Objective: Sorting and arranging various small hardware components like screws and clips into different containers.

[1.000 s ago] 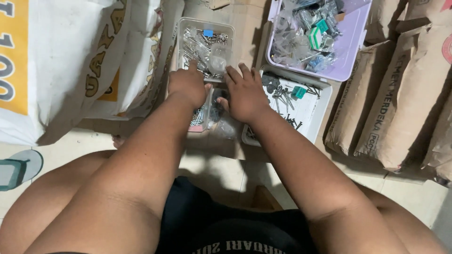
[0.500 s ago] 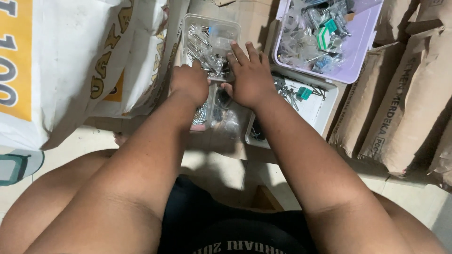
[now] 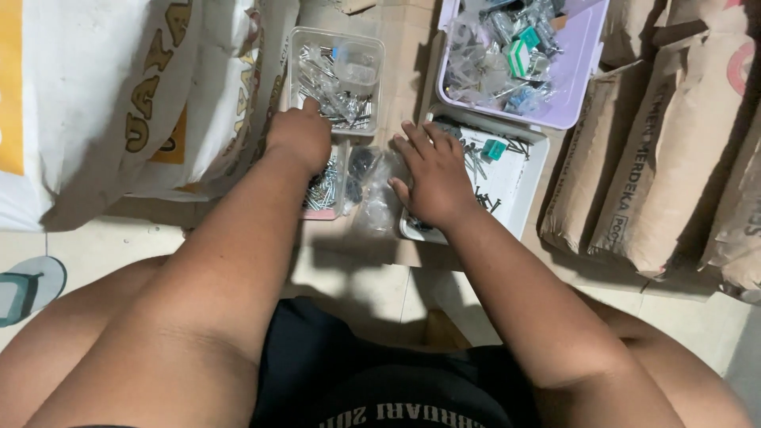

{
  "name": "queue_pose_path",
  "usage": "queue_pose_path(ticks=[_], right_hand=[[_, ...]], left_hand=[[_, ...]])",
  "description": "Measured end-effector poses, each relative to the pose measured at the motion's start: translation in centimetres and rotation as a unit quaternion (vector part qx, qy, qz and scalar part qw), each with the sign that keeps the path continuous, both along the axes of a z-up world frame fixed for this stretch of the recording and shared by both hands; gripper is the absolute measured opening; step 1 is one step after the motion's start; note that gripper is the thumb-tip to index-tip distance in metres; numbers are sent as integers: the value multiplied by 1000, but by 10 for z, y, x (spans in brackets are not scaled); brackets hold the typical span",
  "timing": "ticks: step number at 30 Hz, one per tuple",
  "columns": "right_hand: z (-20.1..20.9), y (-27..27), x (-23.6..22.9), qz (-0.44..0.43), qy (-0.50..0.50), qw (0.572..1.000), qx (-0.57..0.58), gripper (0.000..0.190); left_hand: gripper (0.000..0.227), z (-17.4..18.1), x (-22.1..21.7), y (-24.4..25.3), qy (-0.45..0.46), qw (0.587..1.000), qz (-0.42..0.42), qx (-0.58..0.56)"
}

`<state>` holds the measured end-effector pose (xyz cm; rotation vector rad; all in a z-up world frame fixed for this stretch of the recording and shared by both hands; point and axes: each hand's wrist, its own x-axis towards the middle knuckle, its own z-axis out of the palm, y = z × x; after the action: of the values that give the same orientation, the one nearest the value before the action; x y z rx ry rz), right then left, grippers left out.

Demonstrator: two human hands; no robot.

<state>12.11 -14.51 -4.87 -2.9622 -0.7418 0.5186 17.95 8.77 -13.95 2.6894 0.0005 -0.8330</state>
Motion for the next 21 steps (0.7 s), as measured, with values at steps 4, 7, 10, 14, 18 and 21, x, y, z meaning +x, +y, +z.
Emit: queue_pose_path(ticks=[4,7,10,14,18,21], right_hand=[[8,-19,-17,-9,-11,1000,20,66],[13,-29,-28,-15,-24,999,15,65],[22,-40,-38,-26,-29,999,25,66],[28,-58,-48,-24,-75,996,43,67],[33,-79,-53,-13,-118,991,55,70],[45,-91,-58,-13,-132,989,62,71]], left_hand=[[37,-13,-2,7,-19,995,-87,39],[34,-31,1,10,-31,999,3,9],[37,4,-3,9,-45,995,-62,62],[31,0,-3,11,-71,990,-102,66],[28,7,-8,10,-99,991,-80,37],[27,1,-7,16,-115,992,-56,18]])
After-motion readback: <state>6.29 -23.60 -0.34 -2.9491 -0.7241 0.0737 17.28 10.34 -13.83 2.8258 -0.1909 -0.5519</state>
